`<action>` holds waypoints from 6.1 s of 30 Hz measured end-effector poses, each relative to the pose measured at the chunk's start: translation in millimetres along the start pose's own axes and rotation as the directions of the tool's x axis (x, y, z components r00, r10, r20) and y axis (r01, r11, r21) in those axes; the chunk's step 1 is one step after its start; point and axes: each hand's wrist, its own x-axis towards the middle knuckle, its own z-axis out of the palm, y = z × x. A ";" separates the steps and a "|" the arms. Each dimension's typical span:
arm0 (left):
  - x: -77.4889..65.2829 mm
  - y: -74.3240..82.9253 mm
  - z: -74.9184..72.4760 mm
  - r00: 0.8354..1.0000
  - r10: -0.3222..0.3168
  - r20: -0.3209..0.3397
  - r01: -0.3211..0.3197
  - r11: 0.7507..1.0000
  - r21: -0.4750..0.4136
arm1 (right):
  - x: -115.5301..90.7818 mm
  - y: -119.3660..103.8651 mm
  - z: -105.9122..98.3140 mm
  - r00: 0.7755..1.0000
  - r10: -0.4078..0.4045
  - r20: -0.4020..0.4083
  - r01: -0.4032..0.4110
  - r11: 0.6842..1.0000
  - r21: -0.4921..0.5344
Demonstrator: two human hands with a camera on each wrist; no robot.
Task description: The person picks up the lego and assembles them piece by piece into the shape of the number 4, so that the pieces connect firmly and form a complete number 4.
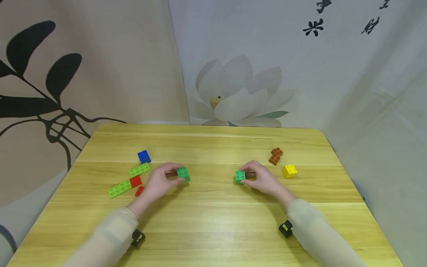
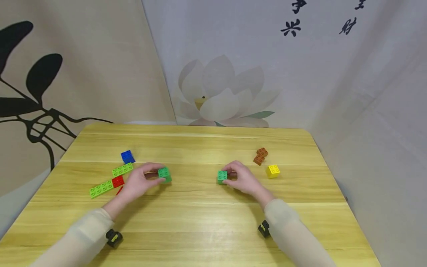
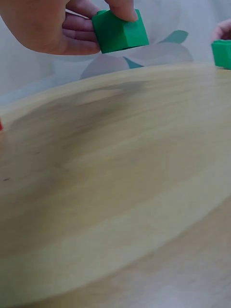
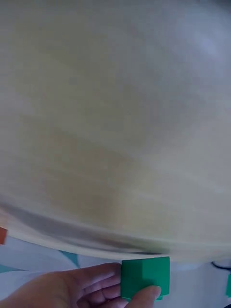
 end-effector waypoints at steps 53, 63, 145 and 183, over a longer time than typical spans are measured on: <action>39.0 50.8 76.3 0.985 0.117 0.130 -0.104 0.989 -0.102 | 31.4 -15.4 42.8 0.993 0.058 0.100 -0.070 0.990 0.120; 40.4 48.8 76.0 0.982 0.101 0.160 -0.087 0.992 -0.092 | 33.2 -20.6 45.3 0.993 0.049 0.110 -0.065 0.987 0.150; 45.4 42.8 83.5 0.983 0.078 0.164 -0.064 0.994 -0.089 | 32.2 -19.1 47.5 0.992 0.063 0.107 -0.076 0.990 0.121; 17.8 29.5 50.7 0.980 0.091 0.178 -0.054 0.978 -0.204 | 32.8 -20.7 45.7 0.991 0.073 0.113 -0.096 0.971 0.217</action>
